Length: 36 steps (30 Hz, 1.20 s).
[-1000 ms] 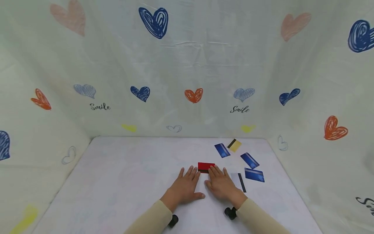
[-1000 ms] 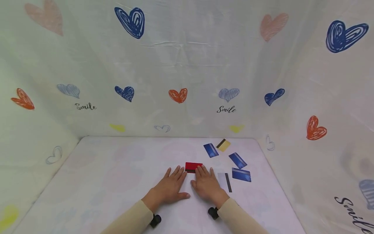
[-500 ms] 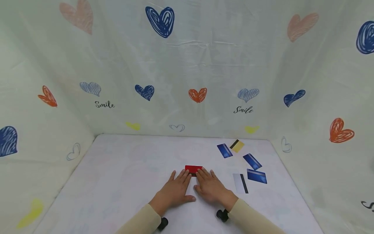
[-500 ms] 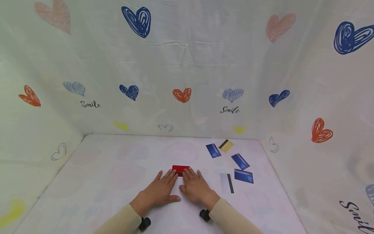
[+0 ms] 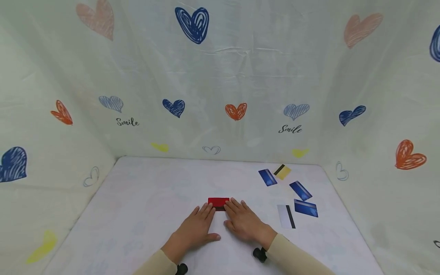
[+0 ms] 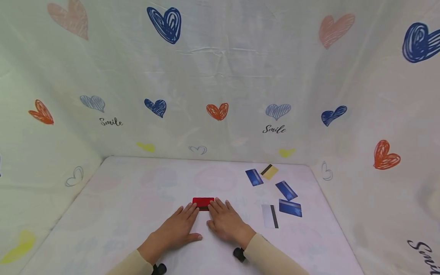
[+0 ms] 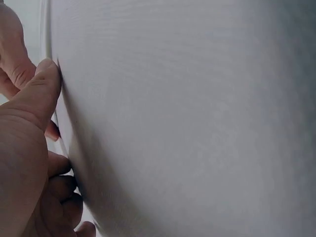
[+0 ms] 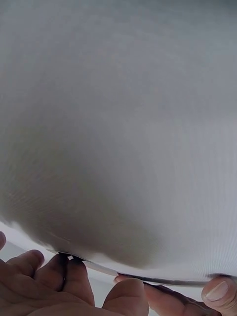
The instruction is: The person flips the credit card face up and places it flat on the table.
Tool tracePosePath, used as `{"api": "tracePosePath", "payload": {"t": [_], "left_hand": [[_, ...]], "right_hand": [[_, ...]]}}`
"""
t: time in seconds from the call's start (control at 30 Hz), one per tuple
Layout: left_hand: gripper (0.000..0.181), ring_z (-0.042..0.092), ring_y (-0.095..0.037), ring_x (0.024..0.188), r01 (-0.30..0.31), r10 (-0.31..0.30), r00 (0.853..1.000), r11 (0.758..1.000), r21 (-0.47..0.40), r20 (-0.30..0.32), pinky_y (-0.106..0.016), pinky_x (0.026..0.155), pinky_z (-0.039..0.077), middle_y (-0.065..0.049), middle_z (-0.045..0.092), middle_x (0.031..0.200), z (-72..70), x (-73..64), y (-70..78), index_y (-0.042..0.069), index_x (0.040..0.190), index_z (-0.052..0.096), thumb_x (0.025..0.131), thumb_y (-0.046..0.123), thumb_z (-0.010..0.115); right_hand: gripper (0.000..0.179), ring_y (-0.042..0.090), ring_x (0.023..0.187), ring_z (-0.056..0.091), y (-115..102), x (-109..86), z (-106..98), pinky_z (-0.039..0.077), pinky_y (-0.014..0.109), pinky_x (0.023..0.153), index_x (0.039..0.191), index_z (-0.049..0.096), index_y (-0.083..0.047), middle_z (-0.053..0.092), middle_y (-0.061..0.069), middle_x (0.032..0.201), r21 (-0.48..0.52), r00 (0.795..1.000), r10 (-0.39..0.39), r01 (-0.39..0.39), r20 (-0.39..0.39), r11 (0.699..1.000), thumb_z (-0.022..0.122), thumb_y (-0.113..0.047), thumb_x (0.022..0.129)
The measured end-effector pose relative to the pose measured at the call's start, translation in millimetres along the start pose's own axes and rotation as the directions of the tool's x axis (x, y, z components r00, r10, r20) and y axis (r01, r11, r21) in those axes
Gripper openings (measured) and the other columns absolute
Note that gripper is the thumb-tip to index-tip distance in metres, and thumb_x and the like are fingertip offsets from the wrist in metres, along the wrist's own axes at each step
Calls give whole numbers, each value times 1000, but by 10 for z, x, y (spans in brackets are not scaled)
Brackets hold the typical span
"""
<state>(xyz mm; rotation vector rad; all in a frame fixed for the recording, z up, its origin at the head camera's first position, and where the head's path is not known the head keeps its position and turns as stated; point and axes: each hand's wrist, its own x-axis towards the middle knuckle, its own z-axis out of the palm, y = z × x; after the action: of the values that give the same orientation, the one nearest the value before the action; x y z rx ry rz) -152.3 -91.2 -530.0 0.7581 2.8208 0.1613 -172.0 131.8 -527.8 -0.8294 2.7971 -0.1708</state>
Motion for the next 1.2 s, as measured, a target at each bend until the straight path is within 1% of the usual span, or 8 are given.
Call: {"api": "tracePosePath", "payload": {"t": [0.2,0.3,0.43,0.57,0.67,0.83,1.07,1.2], "left_hand": [[97,33,-33,158,20,-20,1000,1000,-19,8,-55,127,30,-14,38,169,-11,-34,-19,4,161,41,93,69,64],[93,35,-33,157,22,-22,1000,999,-32,-11,-57,126,30,-15,40,168,-22,-40,-38,3,159,44,95,66,65],[81,46,-35,151,40,-44,993,999,-35,-111,-59,121,37,-15,50,161,-64,2,-104,5,155,51,97,59,69],[73,58,-37,132,70,-71,966,997,-16,-250,-57,107,50,-15,63,144,-97,102,-194,6,147,59,94,52,76],[73,58,-36,122,101,-97,948,995,-2,-303,-56,99,52,-14,65,134,-104,191,-256,7,144,61,90,52,80],[72,55,-34,117,125,-122,948,992,-7,-295,-56,96,48,-13,64,128,-129,291,-321,9,142,63,88,54,82],[70,53,-33,114,131,-133,959,991,-27,-252,-56,94,45,-13,63,126,-126,301,-344,8,140,63,90,53,81],[69,52,-32,113,134,-136,958,991,-26,-254,-55,94,44,-13,62,125,-106,304,-347,8,140,63,89,52,82]], "right_hand": [[67,28,161,28,12,-4,-12,27,56,128,162,42,-12,38,4,170,7,1000,-15,15,18,1000,55,-48,107],[67,28,160,31,51,1,-19,29,56,127,161,43,-12,40,4,169,8,999,-32,32,7,999,56,-48,107],[64,31,151,45,131,36,-56,40,52,121,156,50,-6,51,9,161,12,995,-49,51,-89,999,64,-43,104],[61,28,131,59,198,129,-75,52,47,110,147,57,-5,61,10,145,-3,976,-42,43,-213,999,71,-41,100],[61,26,120,61,217,222,-67,55,44,102,142,60,-6,64,9,134,-23,963,-42,37,-267,999,75,-45,97],[61,23,111,59,208,352,-60,54,42,94,138,64,-7,65,8,125,-38,961,-40,31,-274,999,77,-48,94],[57,21,107,56,219,436,-46,51,41,91,133,66,-9,64,6,120,-40,971,-19,10,-237,999,79,-48,94],[54,21,106,56,229,441,-54,50,40,91,132,67,-10,63,5,120,-27,973,-24,19,-229,999,78,-47,95]]}}
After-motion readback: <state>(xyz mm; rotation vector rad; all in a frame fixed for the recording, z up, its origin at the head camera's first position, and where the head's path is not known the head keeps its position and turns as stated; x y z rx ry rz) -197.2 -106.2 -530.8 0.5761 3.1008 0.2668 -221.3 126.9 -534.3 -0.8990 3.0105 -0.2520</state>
